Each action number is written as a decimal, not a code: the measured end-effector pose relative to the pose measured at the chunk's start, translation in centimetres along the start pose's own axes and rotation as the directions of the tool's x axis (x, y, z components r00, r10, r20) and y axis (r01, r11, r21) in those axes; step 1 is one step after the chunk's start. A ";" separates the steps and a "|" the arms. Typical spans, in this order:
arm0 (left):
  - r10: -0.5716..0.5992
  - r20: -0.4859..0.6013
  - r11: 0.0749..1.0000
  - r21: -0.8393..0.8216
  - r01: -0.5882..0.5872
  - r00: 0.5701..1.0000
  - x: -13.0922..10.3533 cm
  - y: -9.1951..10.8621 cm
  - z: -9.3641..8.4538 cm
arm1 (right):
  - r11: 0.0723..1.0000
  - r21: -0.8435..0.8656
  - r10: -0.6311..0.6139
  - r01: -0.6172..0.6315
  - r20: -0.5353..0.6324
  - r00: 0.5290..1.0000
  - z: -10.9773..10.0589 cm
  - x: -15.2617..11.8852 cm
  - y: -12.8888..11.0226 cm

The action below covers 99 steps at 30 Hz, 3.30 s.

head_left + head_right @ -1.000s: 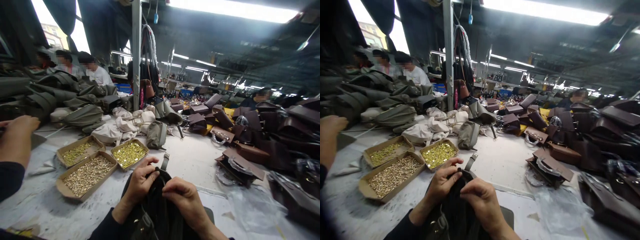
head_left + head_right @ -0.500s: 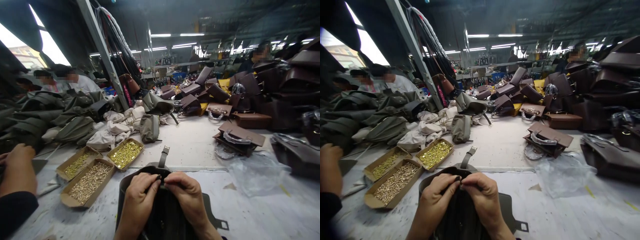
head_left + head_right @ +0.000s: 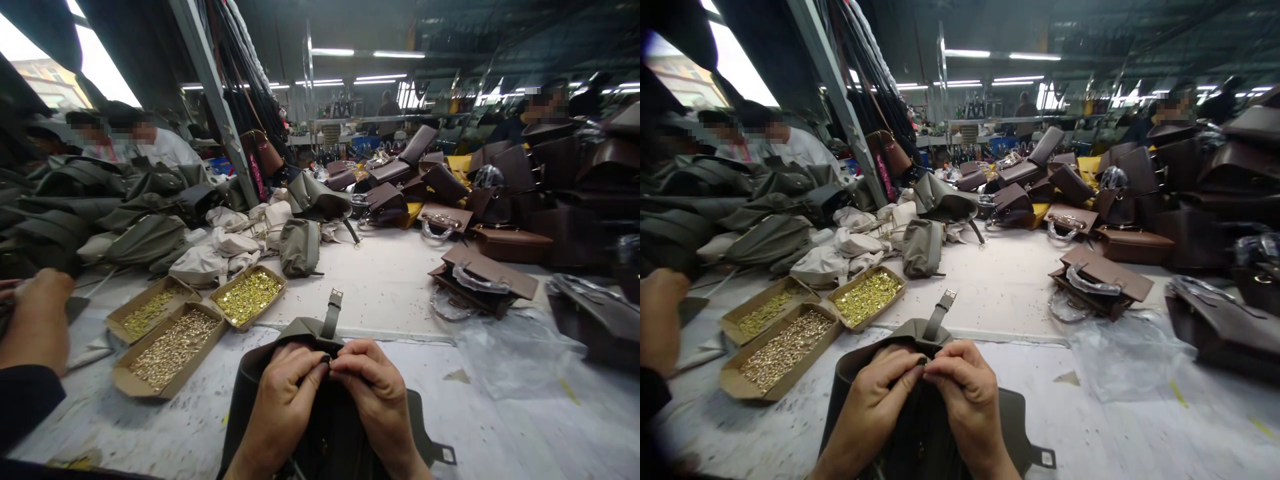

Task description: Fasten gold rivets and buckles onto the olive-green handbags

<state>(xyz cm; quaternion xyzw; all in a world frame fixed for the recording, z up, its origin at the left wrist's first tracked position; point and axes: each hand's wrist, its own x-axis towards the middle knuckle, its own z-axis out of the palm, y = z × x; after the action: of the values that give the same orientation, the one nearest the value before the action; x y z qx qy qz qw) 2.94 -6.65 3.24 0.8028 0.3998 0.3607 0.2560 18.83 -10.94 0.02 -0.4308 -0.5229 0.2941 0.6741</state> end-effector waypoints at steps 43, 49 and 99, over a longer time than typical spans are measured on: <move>0.409 -0.202 0.890 0.304 -0.340 0.890 -0.3 0.3 0.2 | 0.992 -0.128 -0.018 0.008 -0.074 0.997 0.6 0.1 -1.0; 0.477 -0.201 0.843 0.378 -0.381 0.856 -0.2 0.2 0.4 | 0.988 -0.152 -0.032 0.018 -0.089 0.996 0.6 -0.2 -0.6; 0.157 -0.221 0.969 -0.153 -0.193 0.962 -1.7 0.3 0.3 | 0.995 -0.071 -0.061 0.069 0.108 0.992 0.2 -0.4 0.1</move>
<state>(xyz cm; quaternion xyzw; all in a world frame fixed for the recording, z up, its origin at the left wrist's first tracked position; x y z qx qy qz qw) 2.60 -8.23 2.62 0.7678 0.3187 0.4971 0.2486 18.59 -11.16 -0.21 -0.4223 -0.5823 0.2745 0.6381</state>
